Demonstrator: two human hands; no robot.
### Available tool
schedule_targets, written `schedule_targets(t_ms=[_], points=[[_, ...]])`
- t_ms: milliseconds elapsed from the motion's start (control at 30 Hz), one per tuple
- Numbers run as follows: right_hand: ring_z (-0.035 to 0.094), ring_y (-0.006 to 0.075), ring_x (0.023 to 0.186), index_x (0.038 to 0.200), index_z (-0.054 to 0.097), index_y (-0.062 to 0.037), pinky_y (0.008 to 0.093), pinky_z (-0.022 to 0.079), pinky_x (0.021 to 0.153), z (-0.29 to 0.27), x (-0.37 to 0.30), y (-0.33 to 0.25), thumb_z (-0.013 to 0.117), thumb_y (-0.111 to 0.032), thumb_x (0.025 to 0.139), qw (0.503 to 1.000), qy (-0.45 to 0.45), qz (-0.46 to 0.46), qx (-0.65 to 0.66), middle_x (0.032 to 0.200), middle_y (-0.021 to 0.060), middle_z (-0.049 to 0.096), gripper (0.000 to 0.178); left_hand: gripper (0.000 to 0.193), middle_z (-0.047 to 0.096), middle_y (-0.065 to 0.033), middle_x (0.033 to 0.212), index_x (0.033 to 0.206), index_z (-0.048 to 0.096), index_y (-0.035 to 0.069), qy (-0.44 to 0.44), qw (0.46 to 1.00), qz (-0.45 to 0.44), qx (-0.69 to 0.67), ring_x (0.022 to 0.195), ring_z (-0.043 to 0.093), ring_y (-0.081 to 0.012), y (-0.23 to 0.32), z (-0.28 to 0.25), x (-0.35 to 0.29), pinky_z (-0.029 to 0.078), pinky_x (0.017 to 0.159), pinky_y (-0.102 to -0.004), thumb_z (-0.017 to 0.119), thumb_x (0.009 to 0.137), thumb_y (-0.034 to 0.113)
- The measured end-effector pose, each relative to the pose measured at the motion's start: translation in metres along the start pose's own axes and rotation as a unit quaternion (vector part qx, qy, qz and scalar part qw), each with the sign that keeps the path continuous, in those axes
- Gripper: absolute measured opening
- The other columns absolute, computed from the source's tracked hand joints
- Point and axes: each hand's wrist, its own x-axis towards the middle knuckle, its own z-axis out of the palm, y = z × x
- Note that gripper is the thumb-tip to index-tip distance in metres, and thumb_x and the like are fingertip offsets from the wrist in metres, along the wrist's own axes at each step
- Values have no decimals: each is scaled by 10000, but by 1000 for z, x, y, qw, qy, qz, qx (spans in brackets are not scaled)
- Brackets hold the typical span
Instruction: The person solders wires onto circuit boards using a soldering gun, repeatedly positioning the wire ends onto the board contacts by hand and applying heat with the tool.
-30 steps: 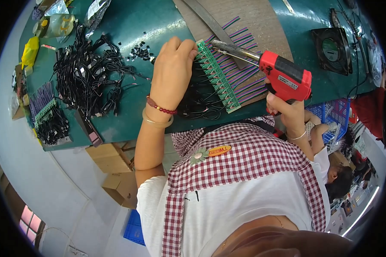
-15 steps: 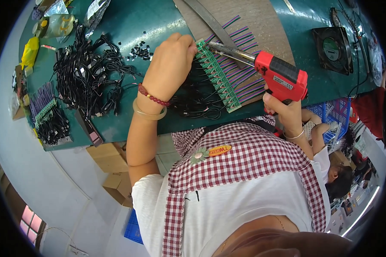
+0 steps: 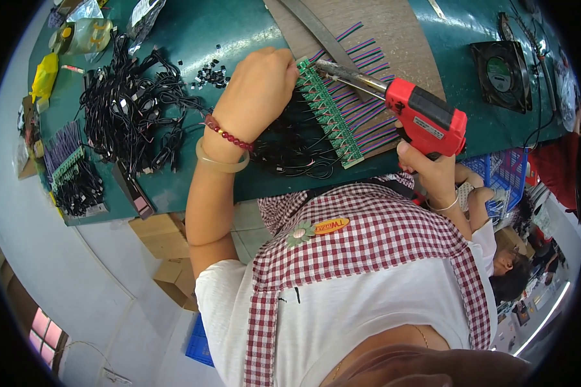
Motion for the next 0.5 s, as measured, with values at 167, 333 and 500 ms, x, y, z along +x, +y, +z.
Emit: schedule_targets(t_ms=[167,333,500], points=[[547,50,563,878,624,-28,210,418,500,-2,1,1,735,-91,791,1000,-5,-1,3,685,-14,601,154,184,607,-233,755,785,594,-62,-17,1000,-4,11,729,584,-410,0,-1,3,463,672,-443,571,844,110],[541,50,553,887,621,-31,211,414,493,-1,0,2,735,-84,789,1000,-3,-2,9,680,-16,597,159,194,606,-235,744,777,595,-64,-29,1000,-1,9,722,590,-407,1,-2,5,468,674,-442,562,847,114],[539,49,550,913,621,-26,210,412,490,-3,0,3,736,-78,788,1000,0,-12,17,679,-17,595,177,190,603,-236,739,774,593,-63,-25,1000,-2,14,721,592,-406,0,-1,5,469,672,-439,561,845,110]])
